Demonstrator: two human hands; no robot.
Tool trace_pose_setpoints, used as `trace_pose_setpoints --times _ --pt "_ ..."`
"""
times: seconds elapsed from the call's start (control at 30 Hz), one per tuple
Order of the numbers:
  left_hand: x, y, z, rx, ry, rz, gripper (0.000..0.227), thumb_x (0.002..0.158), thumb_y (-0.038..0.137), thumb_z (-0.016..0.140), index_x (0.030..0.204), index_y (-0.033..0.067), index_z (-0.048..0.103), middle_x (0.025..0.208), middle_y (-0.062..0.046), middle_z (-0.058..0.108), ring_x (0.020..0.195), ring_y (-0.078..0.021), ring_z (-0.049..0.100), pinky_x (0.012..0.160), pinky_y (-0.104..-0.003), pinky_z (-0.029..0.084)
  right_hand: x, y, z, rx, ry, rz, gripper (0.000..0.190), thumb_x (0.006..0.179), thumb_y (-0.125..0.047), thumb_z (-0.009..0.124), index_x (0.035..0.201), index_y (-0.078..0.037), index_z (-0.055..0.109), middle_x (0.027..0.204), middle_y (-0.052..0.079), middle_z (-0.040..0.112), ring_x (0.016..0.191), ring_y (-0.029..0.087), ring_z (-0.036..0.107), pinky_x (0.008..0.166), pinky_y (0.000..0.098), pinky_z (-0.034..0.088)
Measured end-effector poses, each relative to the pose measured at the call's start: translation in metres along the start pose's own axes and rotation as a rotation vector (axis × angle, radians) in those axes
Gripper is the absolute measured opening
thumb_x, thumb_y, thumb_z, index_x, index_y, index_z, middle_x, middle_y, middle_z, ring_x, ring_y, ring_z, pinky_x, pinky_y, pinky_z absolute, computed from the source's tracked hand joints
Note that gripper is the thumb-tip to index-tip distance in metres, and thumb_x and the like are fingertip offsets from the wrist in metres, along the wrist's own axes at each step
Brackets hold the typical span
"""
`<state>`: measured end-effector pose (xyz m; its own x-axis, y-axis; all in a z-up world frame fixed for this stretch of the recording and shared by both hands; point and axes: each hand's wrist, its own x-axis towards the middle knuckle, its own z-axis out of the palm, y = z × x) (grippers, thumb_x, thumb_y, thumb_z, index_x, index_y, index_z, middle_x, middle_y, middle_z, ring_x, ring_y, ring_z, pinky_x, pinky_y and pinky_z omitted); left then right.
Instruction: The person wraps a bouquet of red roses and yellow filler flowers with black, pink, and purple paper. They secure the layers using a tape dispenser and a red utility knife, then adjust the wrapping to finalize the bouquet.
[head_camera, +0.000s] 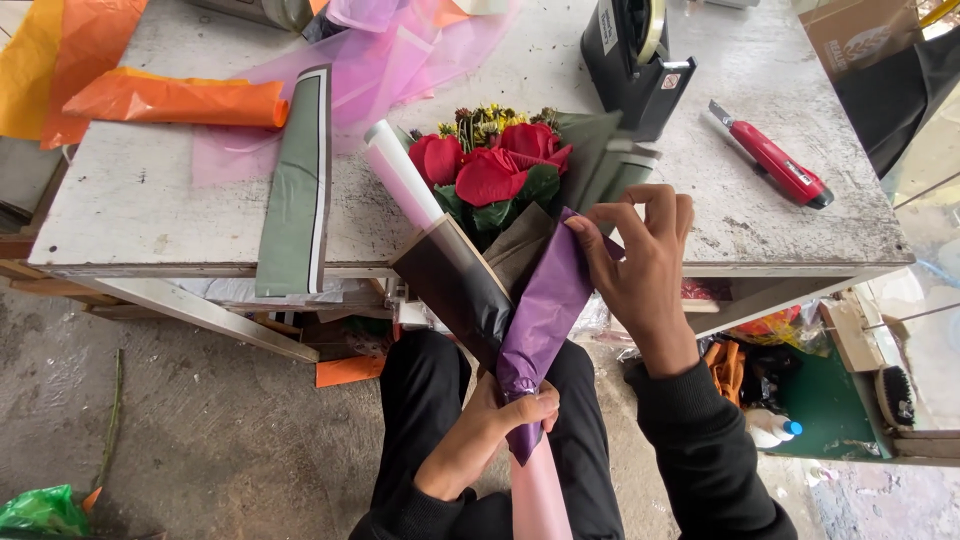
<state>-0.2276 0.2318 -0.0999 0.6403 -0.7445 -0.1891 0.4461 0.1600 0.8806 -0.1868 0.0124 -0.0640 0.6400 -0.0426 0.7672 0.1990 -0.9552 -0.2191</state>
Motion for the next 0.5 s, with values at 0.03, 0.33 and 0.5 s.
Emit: trace_pose_setpoints --times 0.03,0.33,0.5 --pt "0.000 0.001 0.000 0.002 0.005 -0.009 0.024 0.083 0.029 0.070 0.075 0.0088 0.061 0.070 -0.005 0.062 0.069 -0.0141 0.057 0.072 -0.029 0.044 0.002 0.002 0.001 0.018 -0.003 -0.028 0.019 0.105 -0.027 0.069 0.102 -0.008 0.068 0.104 0.013 0.049 0.097 0.029 0.045 0.091 0.0436 0.035" --pt "-0.001 0.005 -0.002 0.085 0.045 -0.172 0.024 0.081 0.028 0.072 0.075 0.0086 0.059 0.073 -0.004 0.062 0.075 -0.0143 0.059 0.083 -0.029 0.046 0.001 0.010 0.009 -0.079 -0.031 -0.121 0.023 0.107 -0.031 0.064 0.104 -0.008 0.062 0.108 0.013 0.050 0.095 0.030 0.043 0.090 0.0436 0.036" --pt "0.002 -0.003 -0.004 0.058 0.074 -0.197 0.021 0.076 0.022 0.072 0.081 0.0068 0.059 0.076 -0.005 0.062 0.077 -0.0144 0.061 0.082 -0.029 0.048 0.000 0.019 0.011 -0.136 -0.051 -0.137 0.030 0.105 -0.038 0.062 0.104 -0.008 0.064 0.110 0.013 0.050 0.097 0.030 0.043 0.089 0.0441 0.038"
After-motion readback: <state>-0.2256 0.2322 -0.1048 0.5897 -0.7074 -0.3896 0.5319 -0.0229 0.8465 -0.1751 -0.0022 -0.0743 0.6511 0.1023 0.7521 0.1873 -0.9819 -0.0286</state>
